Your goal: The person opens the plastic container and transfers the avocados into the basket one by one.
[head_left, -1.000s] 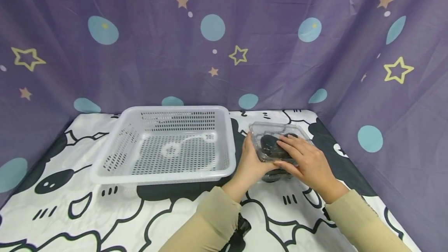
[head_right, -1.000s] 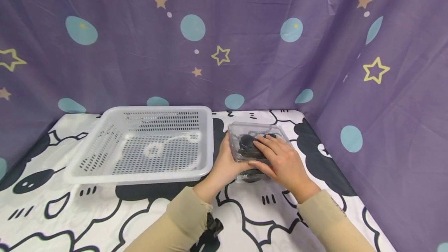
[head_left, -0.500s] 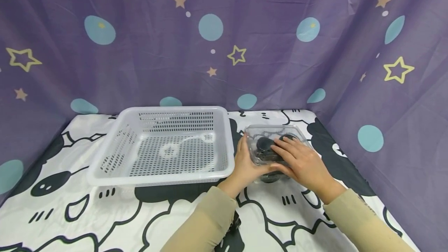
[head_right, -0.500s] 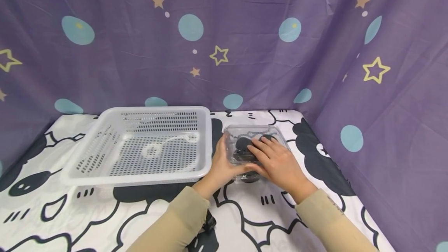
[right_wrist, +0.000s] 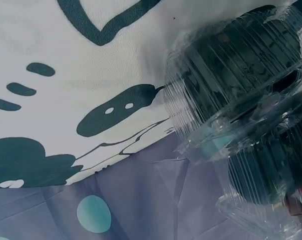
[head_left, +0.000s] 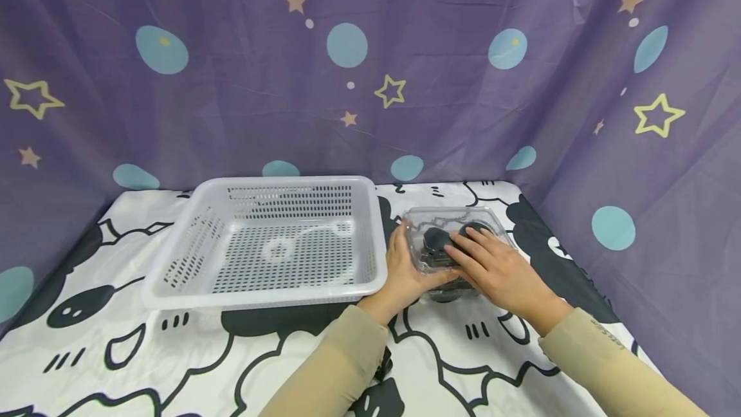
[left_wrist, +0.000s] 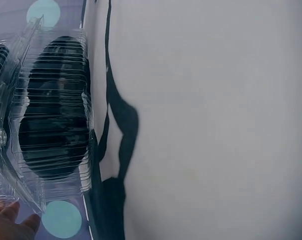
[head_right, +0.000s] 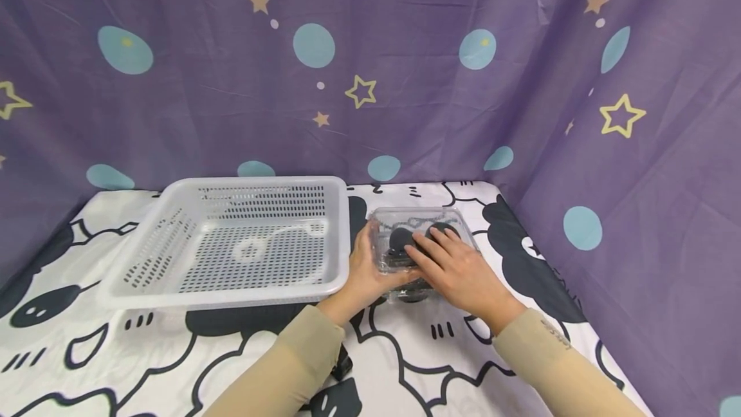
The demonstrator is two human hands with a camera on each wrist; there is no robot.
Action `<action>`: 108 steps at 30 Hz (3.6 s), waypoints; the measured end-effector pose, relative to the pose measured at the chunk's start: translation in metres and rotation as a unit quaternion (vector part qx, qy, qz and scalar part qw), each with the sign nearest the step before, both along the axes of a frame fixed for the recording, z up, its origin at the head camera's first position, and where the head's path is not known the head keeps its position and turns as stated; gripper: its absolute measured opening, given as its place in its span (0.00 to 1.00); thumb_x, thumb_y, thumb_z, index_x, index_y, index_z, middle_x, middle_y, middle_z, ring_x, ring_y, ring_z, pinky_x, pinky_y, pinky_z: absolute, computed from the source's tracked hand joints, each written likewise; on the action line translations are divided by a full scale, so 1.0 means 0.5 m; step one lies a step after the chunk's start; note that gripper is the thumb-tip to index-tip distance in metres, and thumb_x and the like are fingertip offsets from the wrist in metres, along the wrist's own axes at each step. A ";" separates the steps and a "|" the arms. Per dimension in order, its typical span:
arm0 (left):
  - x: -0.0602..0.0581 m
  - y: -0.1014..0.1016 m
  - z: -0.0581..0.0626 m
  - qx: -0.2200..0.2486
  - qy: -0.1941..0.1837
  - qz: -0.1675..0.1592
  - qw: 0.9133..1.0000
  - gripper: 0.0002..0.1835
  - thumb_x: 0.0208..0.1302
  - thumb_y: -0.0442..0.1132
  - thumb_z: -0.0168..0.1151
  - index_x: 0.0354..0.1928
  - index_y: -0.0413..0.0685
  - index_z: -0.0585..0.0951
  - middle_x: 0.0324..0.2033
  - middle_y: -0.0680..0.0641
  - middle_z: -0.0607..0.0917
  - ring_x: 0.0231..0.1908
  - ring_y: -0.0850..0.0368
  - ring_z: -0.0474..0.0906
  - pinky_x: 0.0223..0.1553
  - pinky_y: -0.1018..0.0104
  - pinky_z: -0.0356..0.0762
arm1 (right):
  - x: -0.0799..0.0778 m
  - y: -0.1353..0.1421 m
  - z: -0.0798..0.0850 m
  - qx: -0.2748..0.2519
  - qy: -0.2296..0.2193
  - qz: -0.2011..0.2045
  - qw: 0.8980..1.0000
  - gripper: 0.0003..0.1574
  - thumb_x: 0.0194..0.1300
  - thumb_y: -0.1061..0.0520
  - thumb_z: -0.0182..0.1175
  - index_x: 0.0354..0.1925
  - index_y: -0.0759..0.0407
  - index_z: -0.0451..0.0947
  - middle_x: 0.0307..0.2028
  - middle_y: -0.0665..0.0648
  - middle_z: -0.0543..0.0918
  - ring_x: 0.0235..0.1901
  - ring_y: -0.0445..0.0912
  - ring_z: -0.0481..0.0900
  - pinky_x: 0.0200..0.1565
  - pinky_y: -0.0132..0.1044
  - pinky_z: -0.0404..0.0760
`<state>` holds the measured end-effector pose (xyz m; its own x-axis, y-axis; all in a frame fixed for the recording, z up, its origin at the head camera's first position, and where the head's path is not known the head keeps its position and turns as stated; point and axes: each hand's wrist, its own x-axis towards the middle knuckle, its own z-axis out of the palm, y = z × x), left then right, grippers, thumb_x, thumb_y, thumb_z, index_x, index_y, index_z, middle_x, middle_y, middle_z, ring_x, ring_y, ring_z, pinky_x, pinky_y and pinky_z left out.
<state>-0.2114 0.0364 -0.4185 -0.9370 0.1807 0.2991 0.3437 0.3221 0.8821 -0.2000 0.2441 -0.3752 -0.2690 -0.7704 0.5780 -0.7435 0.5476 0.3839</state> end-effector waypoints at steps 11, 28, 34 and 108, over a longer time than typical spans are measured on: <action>0.001 0.002 0.000 0.000 -0.010 -0.015 1.000 0.65 0.48 0.46 0.80 0.77 0.40 0.42 0.75 0.36 0.50 0.73 0.34 0.50 0.69 0.33 0.51 | 0.005 0.032 0.052 0.015 -0.074 0.040 0.996 0.32 0.80 0.40 0.40 0.58 0.59 0.80 0.56 0.61 0.83 0.53 0.59 0.82 0.53 0.51 0.80; -0.002 0.003 0.007 -0.024 -0.026 -0.007 0.999 0.64 0.47 0.52 0.80 0.77 0.44 0.46 0.75 0.39 0.54 0.73 0.38 0.55 0.70 0.37 0.54 | 0.007 0.032 0.080 0.036 0.023 0.069 0.997 0.25 0.75 0.51 0.44 0.44 0.64 0.84 0.39 0.59 0.89 0.35 0.51 0.88 0.33 0.42 0.85; -0.004 0.005 0.007 -0.026 -0.010 0.004 1.000 0.64 0.45 0.51 0.81 0.76 0.42 0.48 0.73 0.38 0.57 0.71 0.37 0.59 0.69 0.39 0.57 | 0.006 0.008 0.078 0.050 0.053 0.049 0.996 0.26 0.71 0.56 0.39 0.41 0.67 0.83 0.33 0.60 0.87 0.29 0.50 0.87 0.28 0.41 0.84; -0.018 0.006 0.009 -0.070 -0.023 0.015 0.997 0.64 0.46 0.51 0.79 0.76 0.42 0.46 0.74 0.37 0.56 0.67 0.34 0.65 0.66 0.42 0.66 | 0.017 -0.073 0.121 0.197 -0.032 -0.056 0.978 0.37 0.49 0.54 0.74 0.60 0.55 0.78 0.53 0.60 0.84 0.38 0.52 0.85 0.32 0.41 0.84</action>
